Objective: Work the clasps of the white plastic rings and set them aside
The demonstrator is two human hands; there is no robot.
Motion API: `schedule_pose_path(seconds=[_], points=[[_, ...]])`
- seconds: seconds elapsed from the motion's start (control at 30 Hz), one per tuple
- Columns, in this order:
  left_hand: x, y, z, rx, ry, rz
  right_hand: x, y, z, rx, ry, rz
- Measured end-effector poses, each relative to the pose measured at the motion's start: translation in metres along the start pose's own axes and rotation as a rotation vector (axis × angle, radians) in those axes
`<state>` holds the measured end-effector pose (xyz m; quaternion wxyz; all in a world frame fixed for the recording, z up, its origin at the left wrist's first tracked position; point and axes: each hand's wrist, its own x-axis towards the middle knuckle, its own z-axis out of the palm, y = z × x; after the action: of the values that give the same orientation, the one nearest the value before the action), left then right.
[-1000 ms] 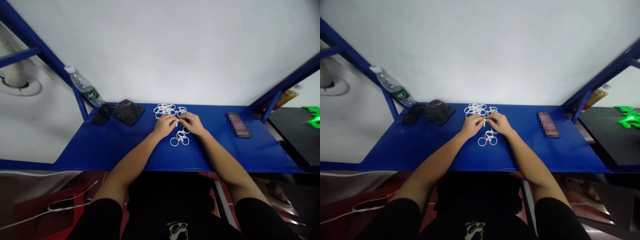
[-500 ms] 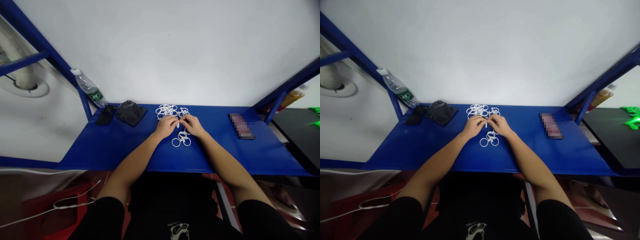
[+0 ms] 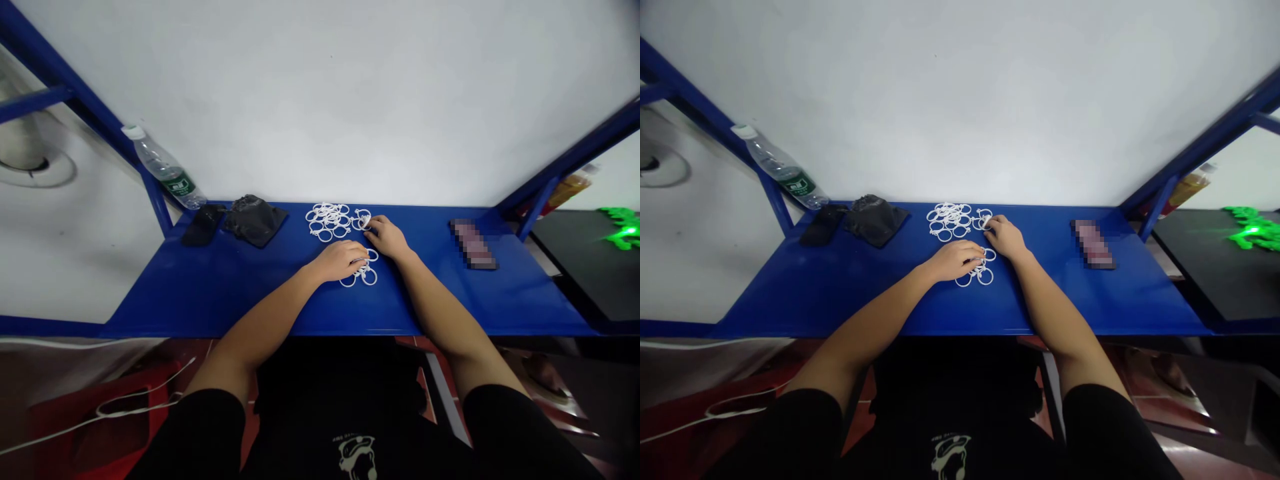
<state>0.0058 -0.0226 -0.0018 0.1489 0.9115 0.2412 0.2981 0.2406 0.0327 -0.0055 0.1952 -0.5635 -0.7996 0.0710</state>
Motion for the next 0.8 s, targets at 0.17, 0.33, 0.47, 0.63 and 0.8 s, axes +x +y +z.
schedule_pose_path(seconds=[0.17,0.33,0.47,0.63,0.8], points=[[0.000,-0.006,-0.001,-0.008,0.093,-0.020,0.001,0.005,0.007,0.027,0.065,-0.042],[-0.003,-0.012,0.000,0.005,0.076,-0.094,0.002,0.014,0.014,0.069,0.121,-0.065],[-0.004,-0.015,-0.002,0.003,0.099,-0.130,0.003,0.014,0.015,0.129,0.178,-0.090],[-0.003,-0.014,-0.004,0.010,0.131,-0.168,0.002,0.007,0.009,0.199,0.237,-0.123],[-0.003,-0.013,-0.006,-0.001,0.133,-0.187,0.001,0.002,0.007,0.266,0.294,-0.164]])
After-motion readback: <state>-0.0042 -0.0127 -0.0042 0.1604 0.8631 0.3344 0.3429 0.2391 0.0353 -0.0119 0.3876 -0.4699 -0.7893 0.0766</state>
